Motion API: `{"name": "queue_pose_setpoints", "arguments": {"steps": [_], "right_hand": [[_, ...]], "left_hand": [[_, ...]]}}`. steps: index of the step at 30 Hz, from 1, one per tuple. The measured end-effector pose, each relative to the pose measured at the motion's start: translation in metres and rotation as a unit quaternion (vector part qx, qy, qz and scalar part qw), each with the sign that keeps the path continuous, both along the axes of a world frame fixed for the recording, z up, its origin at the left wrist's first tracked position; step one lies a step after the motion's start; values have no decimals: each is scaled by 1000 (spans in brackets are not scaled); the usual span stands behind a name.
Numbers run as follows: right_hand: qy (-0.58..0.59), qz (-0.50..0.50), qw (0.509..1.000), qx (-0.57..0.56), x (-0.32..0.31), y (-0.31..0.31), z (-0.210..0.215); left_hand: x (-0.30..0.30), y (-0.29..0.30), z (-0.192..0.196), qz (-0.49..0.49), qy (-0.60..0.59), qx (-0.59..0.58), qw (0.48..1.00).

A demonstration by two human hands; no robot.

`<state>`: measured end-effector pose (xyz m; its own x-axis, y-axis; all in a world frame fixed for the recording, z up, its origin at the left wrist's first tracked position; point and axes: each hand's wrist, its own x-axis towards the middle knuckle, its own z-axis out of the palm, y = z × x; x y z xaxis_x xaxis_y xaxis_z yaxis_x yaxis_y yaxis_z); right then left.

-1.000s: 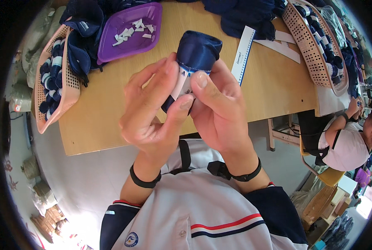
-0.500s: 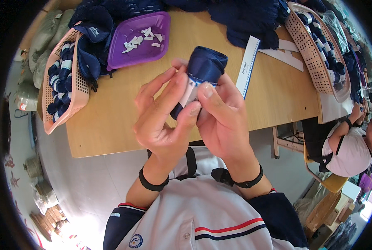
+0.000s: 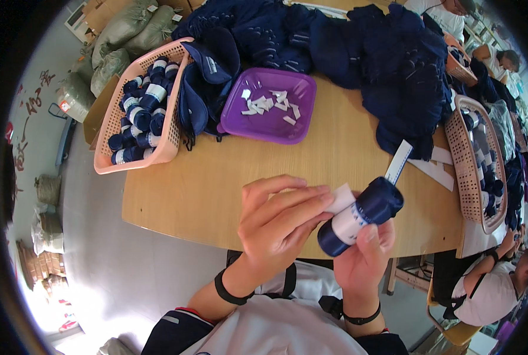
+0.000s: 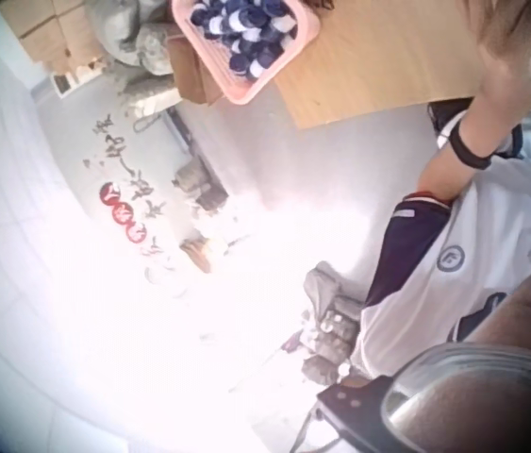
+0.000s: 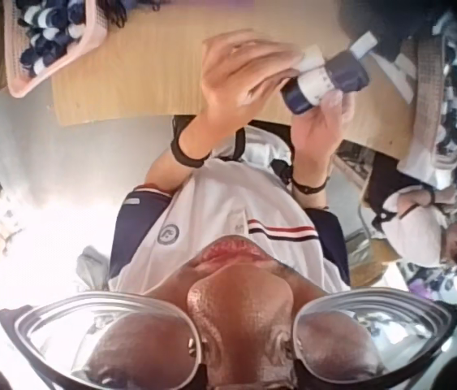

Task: Folding blue socks and applying paper labels to them.

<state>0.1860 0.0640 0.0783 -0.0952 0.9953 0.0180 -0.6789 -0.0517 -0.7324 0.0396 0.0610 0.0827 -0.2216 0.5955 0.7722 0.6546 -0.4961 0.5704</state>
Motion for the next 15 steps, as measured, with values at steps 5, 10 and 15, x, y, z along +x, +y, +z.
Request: {"name": "queue_pose_setpoints", "arguments": {"steps": [5, 10, 15], "right_hand": [[-63, -2, 997, 36, -4, 4, -1], [-122, 1, 986, 113, 3, 10, -8], [-198, 130, 956, 175, 12, 6, 0]], "left_hand": [[-13, -3, 1, -8, 5, -37, 999], [-27, -8, 15, -72, 21, -122, 990], [-38, -5, 19, -126, 7, -211, 969]]}}
